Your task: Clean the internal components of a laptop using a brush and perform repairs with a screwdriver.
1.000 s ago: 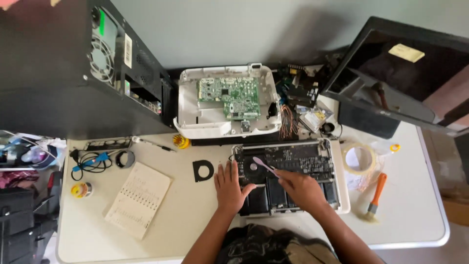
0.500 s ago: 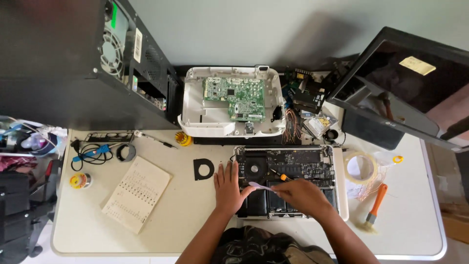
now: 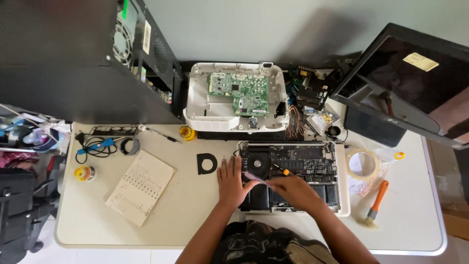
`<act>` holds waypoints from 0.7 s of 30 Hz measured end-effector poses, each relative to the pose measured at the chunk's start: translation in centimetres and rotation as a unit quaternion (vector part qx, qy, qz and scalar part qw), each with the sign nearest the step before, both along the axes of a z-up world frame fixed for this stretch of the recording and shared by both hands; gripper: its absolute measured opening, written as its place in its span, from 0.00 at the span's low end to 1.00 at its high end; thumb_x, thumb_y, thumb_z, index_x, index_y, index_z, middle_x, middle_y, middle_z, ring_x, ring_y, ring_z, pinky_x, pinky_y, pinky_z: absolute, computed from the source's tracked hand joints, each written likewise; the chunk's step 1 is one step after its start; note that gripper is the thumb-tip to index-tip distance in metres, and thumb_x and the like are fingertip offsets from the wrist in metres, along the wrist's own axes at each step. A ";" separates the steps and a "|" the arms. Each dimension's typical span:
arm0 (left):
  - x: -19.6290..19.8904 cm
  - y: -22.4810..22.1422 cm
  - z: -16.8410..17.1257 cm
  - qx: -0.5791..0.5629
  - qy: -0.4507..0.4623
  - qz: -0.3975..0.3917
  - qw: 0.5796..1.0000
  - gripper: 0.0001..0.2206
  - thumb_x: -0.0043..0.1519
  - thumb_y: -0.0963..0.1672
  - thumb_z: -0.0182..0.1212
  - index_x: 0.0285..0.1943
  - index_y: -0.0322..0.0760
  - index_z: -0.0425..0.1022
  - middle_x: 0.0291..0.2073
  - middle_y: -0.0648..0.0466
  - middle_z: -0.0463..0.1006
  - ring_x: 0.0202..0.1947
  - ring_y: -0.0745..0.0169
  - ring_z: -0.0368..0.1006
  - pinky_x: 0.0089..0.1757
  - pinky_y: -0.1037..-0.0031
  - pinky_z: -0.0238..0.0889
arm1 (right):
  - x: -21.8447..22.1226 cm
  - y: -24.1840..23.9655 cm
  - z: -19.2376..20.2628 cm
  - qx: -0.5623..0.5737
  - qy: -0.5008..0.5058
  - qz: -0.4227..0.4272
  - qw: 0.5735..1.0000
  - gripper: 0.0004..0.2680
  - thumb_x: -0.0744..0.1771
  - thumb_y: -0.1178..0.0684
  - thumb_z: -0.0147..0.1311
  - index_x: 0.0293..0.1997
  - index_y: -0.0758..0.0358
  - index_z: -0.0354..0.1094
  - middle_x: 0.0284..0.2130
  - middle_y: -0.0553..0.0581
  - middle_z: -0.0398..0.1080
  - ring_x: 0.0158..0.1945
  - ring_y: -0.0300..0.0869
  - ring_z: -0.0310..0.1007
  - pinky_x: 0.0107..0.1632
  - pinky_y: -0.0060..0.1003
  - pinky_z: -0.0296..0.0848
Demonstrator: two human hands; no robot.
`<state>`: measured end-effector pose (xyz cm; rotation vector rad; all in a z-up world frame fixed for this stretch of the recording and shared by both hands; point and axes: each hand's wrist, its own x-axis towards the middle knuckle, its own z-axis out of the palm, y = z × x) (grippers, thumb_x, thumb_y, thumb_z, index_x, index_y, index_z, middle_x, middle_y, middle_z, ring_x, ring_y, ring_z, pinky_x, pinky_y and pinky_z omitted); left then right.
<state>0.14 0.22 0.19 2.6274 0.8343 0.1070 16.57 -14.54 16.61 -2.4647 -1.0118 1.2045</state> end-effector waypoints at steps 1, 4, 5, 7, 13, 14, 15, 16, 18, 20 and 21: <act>0.1 0.0 0.0 0.002 0.000 0.005 1.000 0.51 0.56 0.66 0.60 0.83 0.42 0.45 0.74 0.42 0.55 0.75 0.31 0.47 0.65 0.39 0.41 | 0.0 0.3 1.1 -0.013 0.001 0.015 1.000 0.12 0.68 0.42 0.48 0.55 0.32 0.77 0.45 0.53 0.81 0.52 0.54 0.78 0.58 0.51 0.74; -0.1 0.2 0.2 -0.008 0.006 0.008 1.000 0.51 0.55 0.66 0.60 0.83 0.42 0.45 0.74 0.42 0.55 0.75 0.31 0.46 0.66 0.39 0.40 | 0.5 -0.6 -1.9 0.026 -0.034 -0.021 0.999 0.12 0.69 0.42 0.50 0.56 0.30 0.75 0.45 0.49 0.81 0.51 0.50 0.79 0.57 0.47 0.75; 0.1 0.2 0.2 -0.019 0.008 0.005 1.000 0.51 0.57 0.66 0.58 0.83 0.42 0.45 0.74 0.42 0.54 0.75 0.31 0.45 0.66 0.39 0.40 | 1.0 -1.2 -3.9 0.078 -0.074 -0.072 0.992 0.12 0.69 0.41 0.50 0.58 0.28 0.73 0.47 0.45 0.80 0.51 0.46 0.80 0.55 0.45 0.76; 0.2 0.0 0.4 -0.012 0.008 0.008 1.000 0.50 0.56 0.67 0.57 0.83 0.42 0.46 0.74 0.43 0.55 0.75 0.32 0.46 0.66 0.40 0.41 | 0.0 -1.1 -2.2 0.070 -0.018 -0.036 0.997 0.12 0.68 0.44 0.51 0.56 0.33 0.76 0.46 0.49 0.81 0.52 0.50 0.79 0.57 0.48 0.75; 0.2 0.2 0.3 -0.028 0.021 0.003 0.999 0.51 0.55 0.66 0.59 0.82 0.41 0.46 0.75 0.42 0.54 0.75 0.31 0.45 0.66 0.38 0.40 | -0.6 -1.7 -0.7 0.094 -0.026 -0.043 0.994 0.12 0.67 0.44 0.51 0.53 0.40 0.78 0.44 0.56 0.81 0.50 0.56 0.79 0.55 0.54 0.75; 0.2 0.2 0.3 -0.029 0.027 0.004 0.999 0.51 0.56 0.67 0.57 0.83 0.42 0.46 0.75 0.42 0.54 0.76 0.31 0.44 0.67 0.39 0.39 | -0.8 -2.0 -0.8 0.111 -0.023 -0.069 0.991 0.11 0.67 0.45 0.51 0.53 0.42 0.78 0.44 0.55 0.81 0.49 0.56 0.79 0.53 0.53 0.76; 0.2 0.1 0.1 -0.030 0.027 0.002 0.999 0.51 0.56 0.67 0.57 0.83 0.42 0.46 0.75 0.42 0.54 0.76 0.31 0.44 0.67 0.39 0.39 | -0.9 -2.1 -0.2 0.109 -0.023 -0.071 0.991 0.11 0.67 0.45 0.51 0.53 0.42 0.78 0.44 0.55 0.81 0.49 0.56 0.79 0.53 0.53 0.76; 0.2 0.0 0.0 -0.014 0.021 0.002 1.000 0.51 0.56 0.66 0.58 0.83 0.42 0.46 0.75 0.42 0.54 0.75 0.31 0.46 0.66 0.40 0.41 | -1.0 -2.2 0.3 0.070 -0.019 -0.053 0.996 0.11 0.67 0.43 0.50 0.53 0.36 0.78 0.42 0.54 0.82 0.48 0.54 0.80 0.55 0.51 0.76; -0.1 0.1 -0.1 0.002 0.018 0.002 1.000 0.51 0.56 0.66 0.59 0.83 0.42 0.46 0.74 0.43 0.55 0.75 0.32 0.47 0.66 0.40 0.42 | -1.0 -2.6 -0.4 0.031 -0.012 -0.034 0.999 0.12 0.67 0.41 0.50 0.53 0.30 0.78 0.41 0.53 0.82 0.48 0.53 0.81 0.56 0.49 0.77; 0.0 0.2 0.0 -0.020 0.012 0.000 1.000 0.51 0.58 0.67 0.56 0.83 0.42 0.45 0.75 0.42 0.53 0.75 0.31 0.45 0.66 0.40 0.38 | -0.2 -3.5 -2.9 0.072 -0.087 -0.095 0.989 0.12 0.69 0.41 0.49 0.58 0.28 0.73 0.41 0.51 0.81 0.45 0.49 0.81 0.50 0.48 0.78; 0.1 0.2 0.1 -0.019 0.011 0.003 1.000 0.51 0.58 0.67 0.56 0.83 0.42 0.45 0.75 0.42 0.53 0.75 0.31 0.45 0.66 0.40 0.38 | -0.3 -3.7 -2.6 0.073 -0.088 -0.092 0.989 0.12 0.69 0.41 0.49 0.58 0.28 0.73 0.41 0.51 0.81 0.45 0.49 0.81 0.50 0.48 0.78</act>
